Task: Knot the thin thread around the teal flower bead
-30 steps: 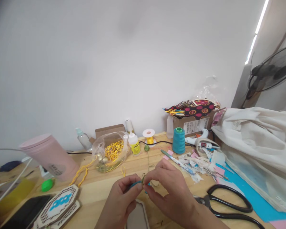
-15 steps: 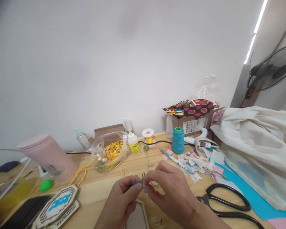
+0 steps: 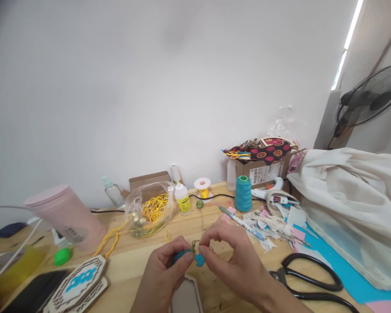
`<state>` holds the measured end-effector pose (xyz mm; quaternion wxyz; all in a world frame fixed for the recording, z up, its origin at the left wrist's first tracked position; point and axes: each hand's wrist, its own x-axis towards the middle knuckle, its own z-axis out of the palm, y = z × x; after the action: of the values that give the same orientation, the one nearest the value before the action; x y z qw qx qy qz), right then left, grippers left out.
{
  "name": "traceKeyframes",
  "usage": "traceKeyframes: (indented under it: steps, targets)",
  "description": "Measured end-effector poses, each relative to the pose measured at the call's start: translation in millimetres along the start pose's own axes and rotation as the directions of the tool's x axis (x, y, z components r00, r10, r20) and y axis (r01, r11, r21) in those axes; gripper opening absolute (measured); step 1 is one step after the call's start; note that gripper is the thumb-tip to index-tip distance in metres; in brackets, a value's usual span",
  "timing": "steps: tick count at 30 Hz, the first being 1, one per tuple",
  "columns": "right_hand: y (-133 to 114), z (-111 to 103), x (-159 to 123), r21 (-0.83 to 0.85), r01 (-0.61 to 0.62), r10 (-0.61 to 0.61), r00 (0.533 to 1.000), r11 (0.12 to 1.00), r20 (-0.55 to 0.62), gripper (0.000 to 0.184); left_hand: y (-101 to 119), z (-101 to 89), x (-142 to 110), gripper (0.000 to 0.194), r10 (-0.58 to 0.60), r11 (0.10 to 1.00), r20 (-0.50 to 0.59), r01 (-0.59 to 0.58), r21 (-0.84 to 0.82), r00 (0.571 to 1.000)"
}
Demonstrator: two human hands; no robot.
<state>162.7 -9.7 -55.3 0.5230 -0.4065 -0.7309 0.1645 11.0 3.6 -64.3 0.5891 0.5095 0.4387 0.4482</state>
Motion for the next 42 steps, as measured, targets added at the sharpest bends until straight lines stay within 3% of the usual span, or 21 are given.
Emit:
traceKeyframes:
  steps: [9, 21, 26, 32, 42]
  targets:
    - [-0.8, 2.0, 2.4, 0.063, -0.09, 0.082, 0.99, 0.994, 0.119, 0.01, -2.8, -2.6, 2.5, 0.013, 0.137, 0.983, 0.033, -0.14, 0.119, 0.99]
    - [0.7, 0.3, 2.5, 0.05, -0.118, 0.108, 0.979, 0.992, 0.172, 0.011, -1.3, -3.9, 2.8, 0.009, 0.19, 0.961, 0.012, -0.189, 0.201, 0.982]
    - [1.3, -1.3, 5.8, 0.056, -0.216, 0.198, 0.953, 0.975, 0.229, 0.01, 0.6, -4.5, 1.9, 0.008, 0.248, 0.927, 0.028, -0.246, 0.282, 0.968]
    - [6.4, -0.7, 5.4, 0.158, -0.402, 0.337, 0.883, 0.902, 0.327, 0.01, 1.9, -4.6, 0.8, 0.009, 0.233, 0.926, 0.06, -0.24, 0.291, 0.971]
    - [9.8, -2.3, 5.8, 0.125, -0.399, 0.335, 0.874, 0.908, 0.351, 0.011, 1.9, -6.2, 0.9, 0.008, 0.223, 0.926, 0.076, -0.236, 0.296, 0.972]
